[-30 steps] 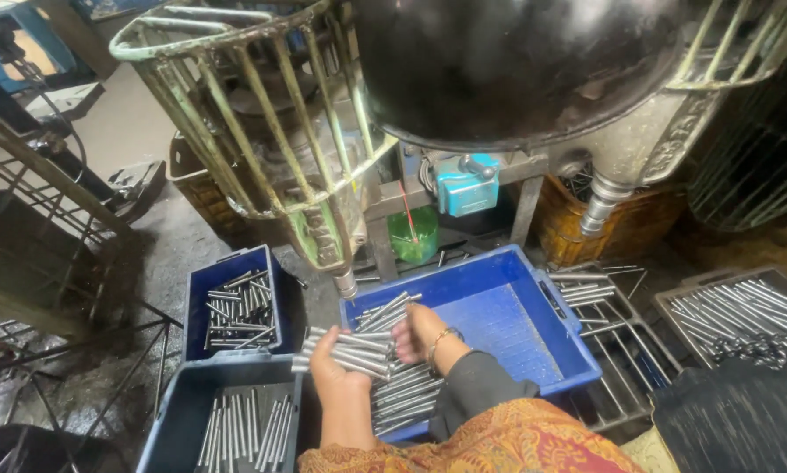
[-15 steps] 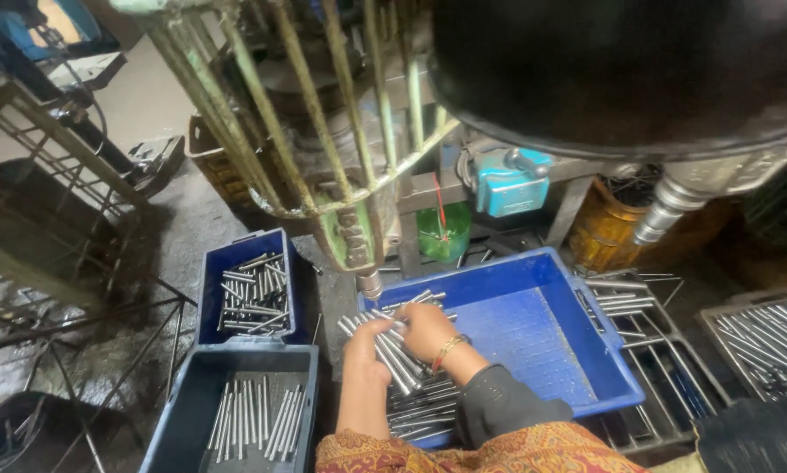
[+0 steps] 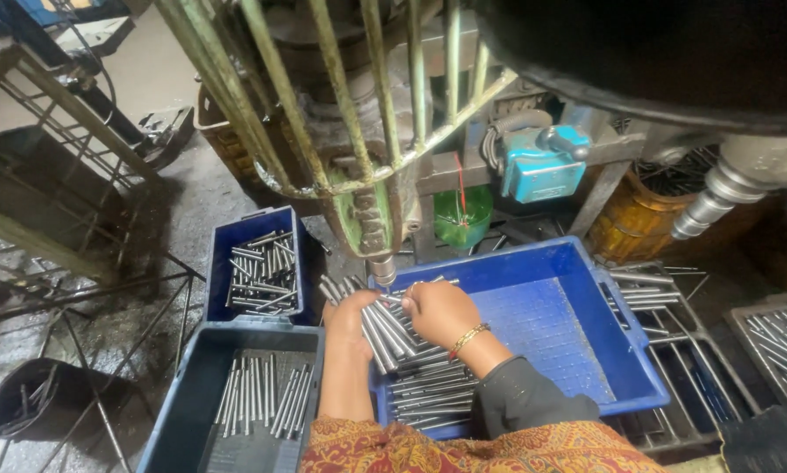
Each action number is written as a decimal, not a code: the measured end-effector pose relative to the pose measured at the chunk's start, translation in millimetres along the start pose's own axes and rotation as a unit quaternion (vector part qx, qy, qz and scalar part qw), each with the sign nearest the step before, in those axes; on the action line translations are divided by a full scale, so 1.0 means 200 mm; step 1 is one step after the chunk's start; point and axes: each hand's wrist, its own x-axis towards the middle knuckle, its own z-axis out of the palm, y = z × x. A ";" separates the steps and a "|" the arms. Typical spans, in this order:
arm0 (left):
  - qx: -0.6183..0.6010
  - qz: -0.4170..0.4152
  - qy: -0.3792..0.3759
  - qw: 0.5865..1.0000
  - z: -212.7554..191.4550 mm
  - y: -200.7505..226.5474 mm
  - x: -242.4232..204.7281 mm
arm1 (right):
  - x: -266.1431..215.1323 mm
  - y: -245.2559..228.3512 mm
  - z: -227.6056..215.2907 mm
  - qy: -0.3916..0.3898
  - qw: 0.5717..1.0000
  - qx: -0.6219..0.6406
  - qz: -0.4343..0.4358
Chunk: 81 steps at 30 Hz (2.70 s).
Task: The person repeatedly picks up metal rods from a blue bin, aligns them, and places them into a machine. The rods are then returned to the bin, and the process continues.
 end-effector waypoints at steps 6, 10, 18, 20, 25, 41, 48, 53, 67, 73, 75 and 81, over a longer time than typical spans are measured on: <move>0.055 0.041 -0.019 0.997 0.02 0.04 -0.02 | 0.04 0.01 0.02 -0.005 1.000 -0.012 0.020; 0.055 0.053 -0.024 0.997 0.01 0.07 -0.07 | 0.00 -0.02 0.00 0.006 1.000 -0.027 -0.005; 0.053 0.049 -0.017 0.997 0.05 0.16 -0.11 | -0.09 -0.16 -0.14 0.034 0.997 -0.074 0.004; 0.106 0.045 0.000 0.993 0.08 0.17 -0.12 | -0.06 -0.15 -0.11 -0.008 0.999 -0.048 0.021; 0.081 0.000 0.022 0.997 0.05 0.11 -0.12 | 0.00 -0.10 -0.01 0.009 0.998 -0.057 -0.002; 0.073 0.031 0.009 0.997 0.06 0.24 -0.20 | 0.06 -0.05 0.10 0.027 0.999 -0.038 0.027; 0.080 0.036 0.030 0.996 0.02 0.14 -0.12 | 0.01 -0.12 0.05 0.065 0.998 -0.008 0.017; 0.094 0.057 0.043 0.993 -0.01 0.14 -0.12 | -0.07 -0.20 -0.05 0.067 0.997 0.025 0.008; 0.096 0.026 0.077 0.992 -0.04 0.15 -0.08 | 0.16 0.16 0.27 -0.059 0.991 -0.119 0.011; 0.070 -0.059 0.041 0.995 0.00 0.00 -0.01 | 0.08 -0.01 0.16 -0.024 0.990 0.138 0.019; 0.098 -0.085 0.038 0.991 0.01 0.01 -0.04 | 0.08 0.02 0.18 -0.009 0.994 0.105 0.043; -0.069 -0.064 0.011 0.995 -0.01 -0.05 0.06 | -0.02 -0.02 -0.03 -0.003 0.997 0.060 0.053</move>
